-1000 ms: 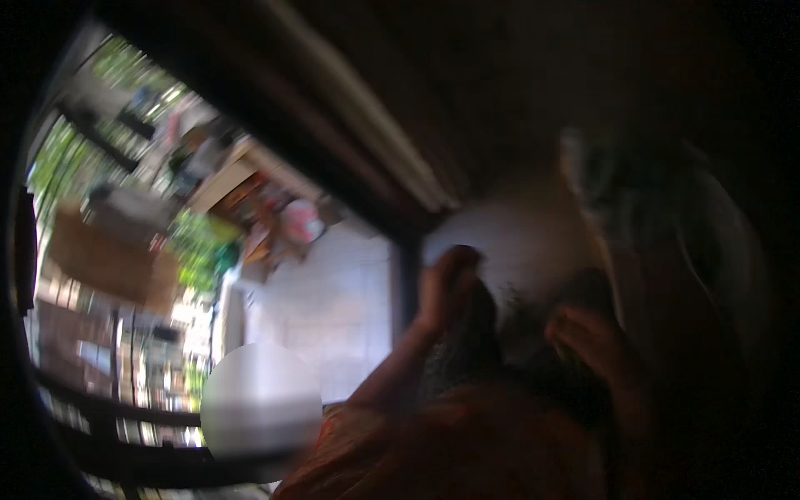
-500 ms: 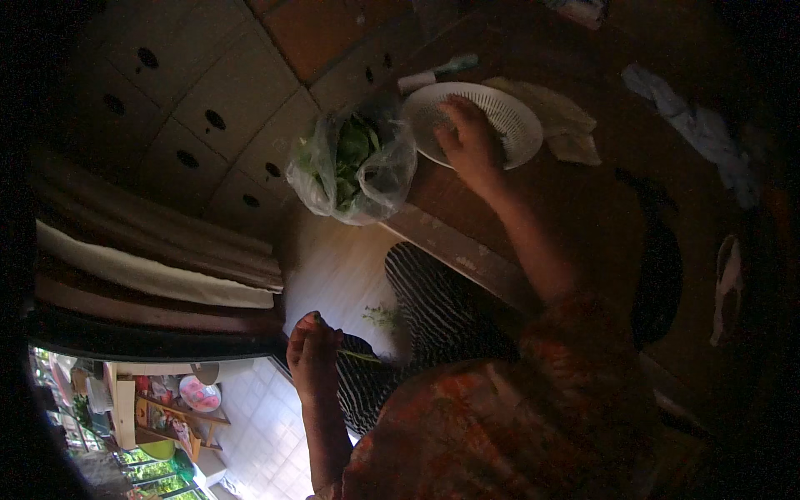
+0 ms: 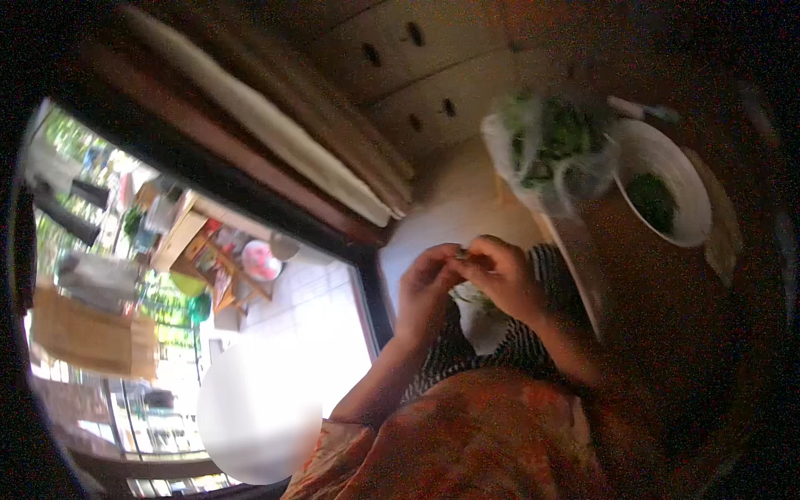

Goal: Picking leaves off stems and placing them in a colander.

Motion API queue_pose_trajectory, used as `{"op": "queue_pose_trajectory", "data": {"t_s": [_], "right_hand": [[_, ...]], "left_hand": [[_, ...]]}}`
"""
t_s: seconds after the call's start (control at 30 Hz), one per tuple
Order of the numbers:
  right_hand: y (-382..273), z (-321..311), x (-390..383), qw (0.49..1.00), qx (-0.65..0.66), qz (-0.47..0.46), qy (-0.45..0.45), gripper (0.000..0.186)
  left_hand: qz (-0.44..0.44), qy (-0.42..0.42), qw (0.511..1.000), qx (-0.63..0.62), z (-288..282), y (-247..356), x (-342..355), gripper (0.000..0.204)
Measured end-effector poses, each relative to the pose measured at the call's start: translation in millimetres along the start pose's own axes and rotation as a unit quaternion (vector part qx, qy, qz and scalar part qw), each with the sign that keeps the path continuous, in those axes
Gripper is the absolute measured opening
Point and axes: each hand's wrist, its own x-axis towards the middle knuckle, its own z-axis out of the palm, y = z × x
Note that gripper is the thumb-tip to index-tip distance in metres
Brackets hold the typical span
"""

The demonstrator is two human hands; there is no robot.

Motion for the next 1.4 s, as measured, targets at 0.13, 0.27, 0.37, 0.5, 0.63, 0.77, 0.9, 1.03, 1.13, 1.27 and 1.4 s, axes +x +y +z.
{"op": "queue_pose_trajectory", "data": {"t_s": [0.13,0.27,0.37,0.5,0.63,0.77,0.9,1.03,1.13,1.27,1.4], "right_hand": [[-15,16,12,0.989,0.100,0.091,-0.064,0.023],[-15,19,5,0.993,0.043,0.110,-0.021,0.031],[-4,20,6,0.992,0.036,0.116,-0.024,0.025],[4,18,7,0.993,0.049,0.106,-0.019,0.014],[4,14,10,0.998,0.024,0.063,0.020,0.009],[-12,14,12,0.994,-0.107,-0.022,0.026,0.007],[-16,12,12,0.993,-0.100,-0.039,0.047,0.008],[-16,22,6,0.993,-0.092,0.028,0.066,0.009],[-24,30,4,0.995,-0.077,0.029,0.064,0.009],[-20,27,5,0.997,-0.040,0.007,0.058,0.010],[-17,21,2,0.999,-0.023,0.016,0.040,0.010]], "left_hand": [[0.032,0.010,0.999,0.034,-19,2,-9,0.020],[0.014,-0.025,1.000,-0.011,-21,-10,-10,0.023],[-0.003,-0.004,0.998,-0.070,-23,-6,-12,0.024],[0.067,0.072,0.993,0.060,-35,-9,-11,0.028],[0.120,0.140,0.942,0.281,-28,21,-19,0.030],[0.297,0.129,0.811,0.487,-43,22,-20,0.023],[0.246,0.081,0.869,0.422,-39,18,-22,0.023],[0.272,0.090,0.870,0.400,-24,15,-15,0.022],[0.208,0.062,0.908,0.358,-29,10,-16,0.022],[0.113,0.019,0.948,0.297,-27,16,-19,0.018],[0.141,0.024,0.948,0.284,-25,14,-20,0.015]]}}
